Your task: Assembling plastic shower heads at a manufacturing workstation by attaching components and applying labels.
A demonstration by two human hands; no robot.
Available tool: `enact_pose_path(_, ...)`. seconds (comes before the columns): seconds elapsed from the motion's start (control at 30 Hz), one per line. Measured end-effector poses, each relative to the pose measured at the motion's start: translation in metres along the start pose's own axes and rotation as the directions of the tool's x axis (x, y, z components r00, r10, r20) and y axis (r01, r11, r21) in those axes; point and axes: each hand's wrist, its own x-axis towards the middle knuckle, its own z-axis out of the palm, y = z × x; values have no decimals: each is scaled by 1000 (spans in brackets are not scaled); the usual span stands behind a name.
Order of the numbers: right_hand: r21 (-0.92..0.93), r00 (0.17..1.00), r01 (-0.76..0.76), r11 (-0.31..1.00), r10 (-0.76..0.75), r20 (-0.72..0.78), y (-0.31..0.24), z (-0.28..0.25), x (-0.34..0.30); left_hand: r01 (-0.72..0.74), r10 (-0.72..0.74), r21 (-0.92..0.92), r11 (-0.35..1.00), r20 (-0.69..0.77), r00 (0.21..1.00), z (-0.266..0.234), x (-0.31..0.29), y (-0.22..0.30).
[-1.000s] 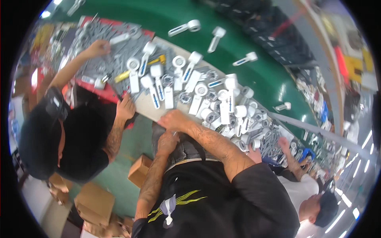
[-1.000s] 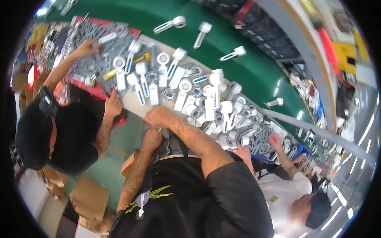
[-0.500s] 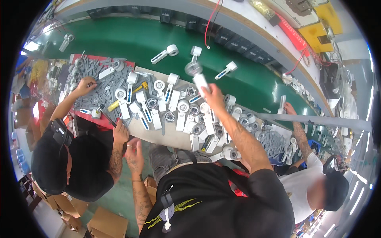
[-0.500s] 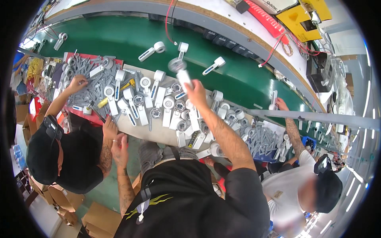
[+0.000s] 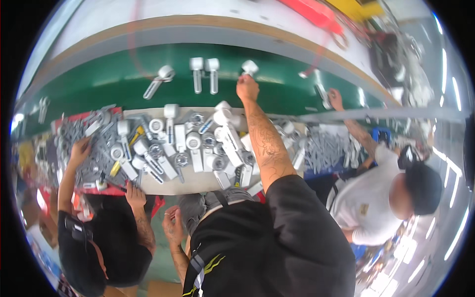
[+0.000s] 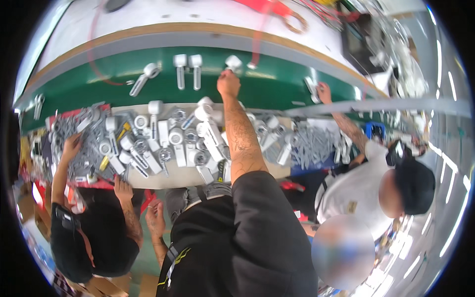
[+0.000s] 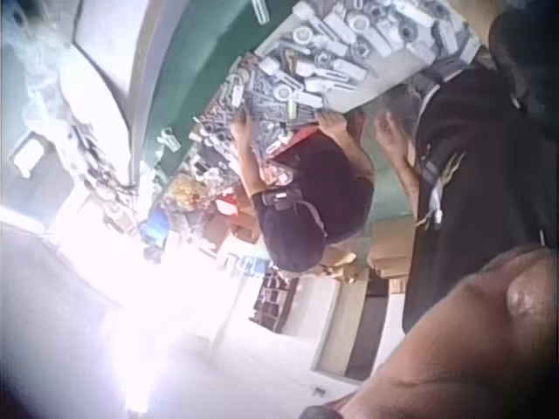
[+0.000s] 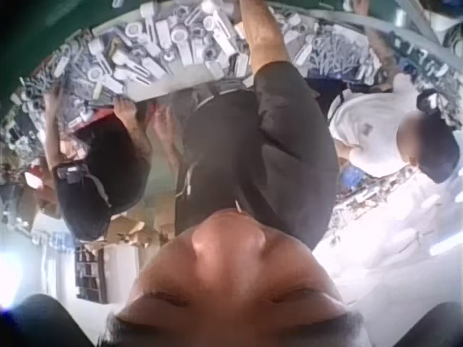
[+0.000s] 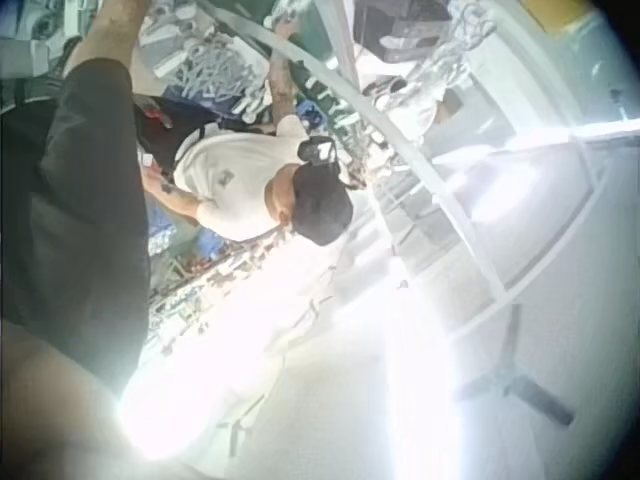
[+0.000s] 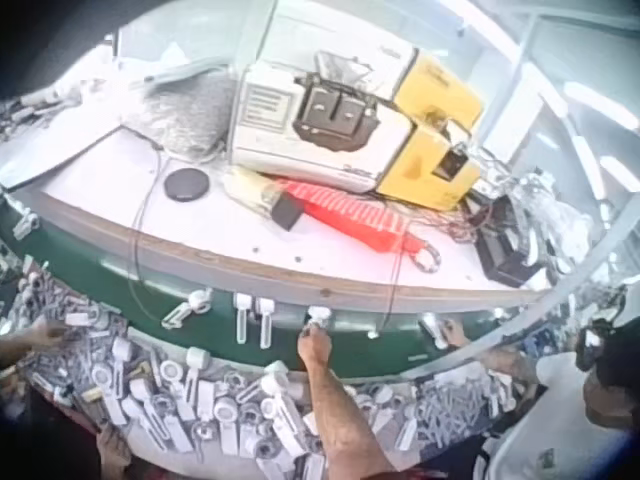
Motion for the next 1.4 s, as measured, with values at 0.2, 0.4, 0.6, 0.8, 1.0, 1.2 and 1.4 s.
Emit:
enact_pose_path(0.2, 751, 968, -12, 660, -180, 173, -33, -110, -95, -73, 88, -128, 989, 115, 989, 7, 33, 46)
enact_pose_path(0.4, 639, 866, 61, 767, -359, 348, -54, -163, -289, 7, 92, -494, 869, 175, 980, 32, 64, 156)
enact_pose_path(0.6, 668, 711, -132, 732, -400, 578, -73, -173, -363, 74, 80, -531, 844, 262, 962, 25, 68, 132)
enact_pose_path(0.8, 601, 366, -336, 725, -487, 793, -101, -161, -366, 136, 39, -612, 779, 264, 964, -22, 50, 87)
enact_pose_path(1.0, 577, 137, -148, 803, -561, 816, -163, -131, -365, 66, -55, -784, 618, 41, 998, -51, 31, 52)
enact_pose_path(1.2, 463, 167, 191, 866, -493, 854, -221, -59, -336, -18, -167, -844, 535, -127, 978, -78, 19, 14)
enact_pose_path(1.4, 561, 231, 420, 713, -682, 694, -307, -4, -325, 46, -219, -871, 489, -72, 973, -100, 22, -12)
